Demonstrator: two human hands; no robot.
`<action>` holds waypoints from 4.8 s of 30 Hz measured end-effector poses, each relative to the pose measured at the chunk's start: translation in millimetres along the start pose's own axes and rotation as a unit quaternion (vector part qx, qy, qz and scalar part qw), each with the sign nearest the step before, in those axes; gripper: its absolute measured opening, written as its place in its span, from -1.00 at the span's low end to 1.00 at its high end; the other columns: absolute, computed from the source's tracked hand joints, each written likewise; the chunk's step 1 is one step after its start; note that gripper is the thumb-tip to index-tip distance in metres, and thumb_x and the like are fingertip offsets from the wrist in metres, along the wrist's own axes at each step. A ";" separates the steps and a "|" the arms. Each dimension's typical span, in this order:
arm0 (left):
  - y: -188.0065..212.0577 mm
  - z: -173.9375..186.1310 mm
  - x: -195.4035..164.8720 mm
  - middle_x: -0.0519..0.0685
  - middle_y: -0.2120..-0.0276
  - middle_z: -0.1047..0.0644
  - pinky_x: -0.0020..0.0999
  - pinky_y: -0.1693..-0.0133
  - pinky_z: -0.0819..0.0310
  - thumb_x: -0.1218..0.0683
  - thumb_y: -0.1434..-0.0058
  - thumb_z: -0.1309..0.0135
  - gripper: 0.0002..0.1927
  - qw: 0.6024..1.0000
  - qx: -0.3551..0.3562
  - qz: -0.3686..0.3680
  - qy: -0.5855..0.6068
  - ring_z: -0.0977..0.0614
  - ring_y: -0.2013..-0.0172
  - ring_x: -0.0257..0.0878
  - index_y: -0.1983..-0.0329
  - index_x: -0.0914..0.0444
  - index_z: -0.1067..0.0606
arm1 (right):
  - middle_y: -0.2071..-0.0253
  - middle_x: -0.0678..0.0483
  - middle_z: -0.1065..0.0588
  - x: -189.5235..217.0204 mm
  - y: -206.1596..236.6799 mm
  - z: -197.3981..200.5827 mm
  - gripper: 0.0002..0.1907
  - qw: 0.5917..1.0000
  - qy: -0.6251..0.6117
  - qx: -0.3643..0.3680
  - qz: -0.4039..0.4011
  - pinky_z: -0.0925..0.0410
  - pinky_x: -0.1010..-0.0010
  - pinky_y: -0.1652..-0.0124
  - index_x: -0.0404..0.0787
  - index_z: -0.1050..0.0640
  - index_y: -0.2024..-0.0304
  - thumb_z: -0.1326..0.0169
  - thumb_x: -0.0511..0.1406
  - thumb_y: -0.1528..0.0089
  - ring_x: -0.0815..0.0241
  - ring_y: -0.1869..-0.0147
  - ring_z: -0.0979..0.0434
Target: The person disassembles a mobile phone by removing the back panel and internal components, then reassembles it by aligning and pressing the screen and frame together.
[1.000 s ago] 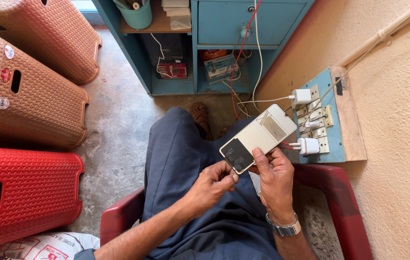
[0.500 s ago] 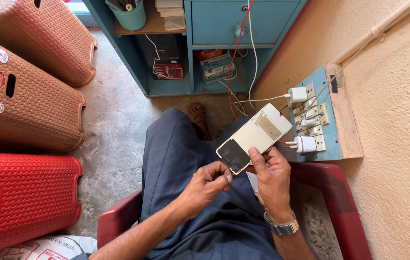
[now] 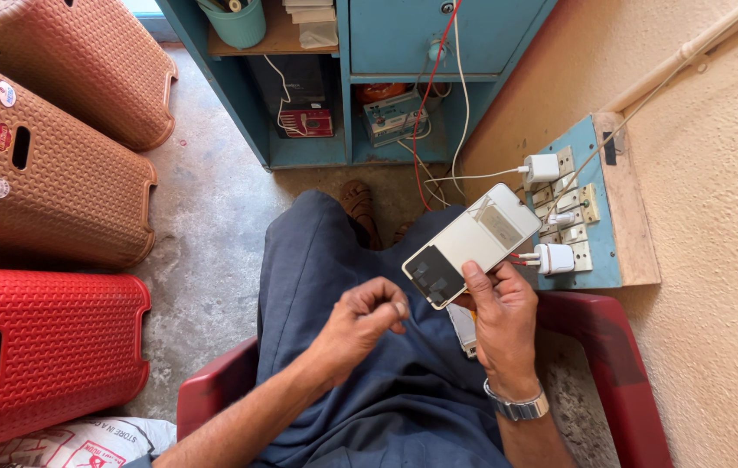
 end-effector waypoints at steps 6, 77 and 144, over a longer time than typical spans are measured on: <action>-6.8 24.6 -1.5 -0.08 0.49 -0.48 -0.40 0.27 -0.51 0.23 -0.23 0.15 -0.83 0.996 -0.046 0.011 0.074 -0.46 0.47 -0.36 0.45 0.25 -0.44 | 0.16 -0.02 -0.63 -1.6 -6.1 10.1 -0.80 0.999 -0.032 -0.001 -0.020 -0.55 0.39 0.22 -0.36 -0.56 0.03 -0.10 -0.36 -0.35 0.26 0.19 -0.66; 0.9 -8.8 -2.7 -0.12 0.38 -0.61 -0.52 0.20 -0.54 0.08 -0.28 -0.18 -0.77 0.999 -0.005 -0.028 0.029 -0.59 0.33 -0.42 0.14 0.35 -0.60 | 0.14 -0.05 -0.61 -0.6 11.0 4.3 -0.78 0.999 -0.031 0.038 -0.012 -0.57 0.32 0.13 -0.40 -0.54 0.02 -0.08 -0.34 -0.37 0.23 0.14 -0.65; -79.3 -43.7 43.7 -0.12 0.07 -0.56 -0.42 0.02 -0.47 0.09 -0.19 0.19 -0.37 0.985 -0.059 -0.032 0.158 -0.58 0.10 -0.35 -0.37 0.27 -0.36 | -0.21 -0.34 -0.40 16.2 22.0 104.5 -0.31 0.921 -0.358 0.115 -0.095 -0.39 0.07 -0.03 -0.43 -0.27 -0.41 0.00 -0.08 -0.40 -0.15 -0.16 -0.42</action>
Point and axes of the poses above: each hand's wrist, its own y-axis away from the middle knuckle, its own z-axis out of the back of the hand, x = y × z, the point moved 7 cm from there along -y, towards the middle knuckle
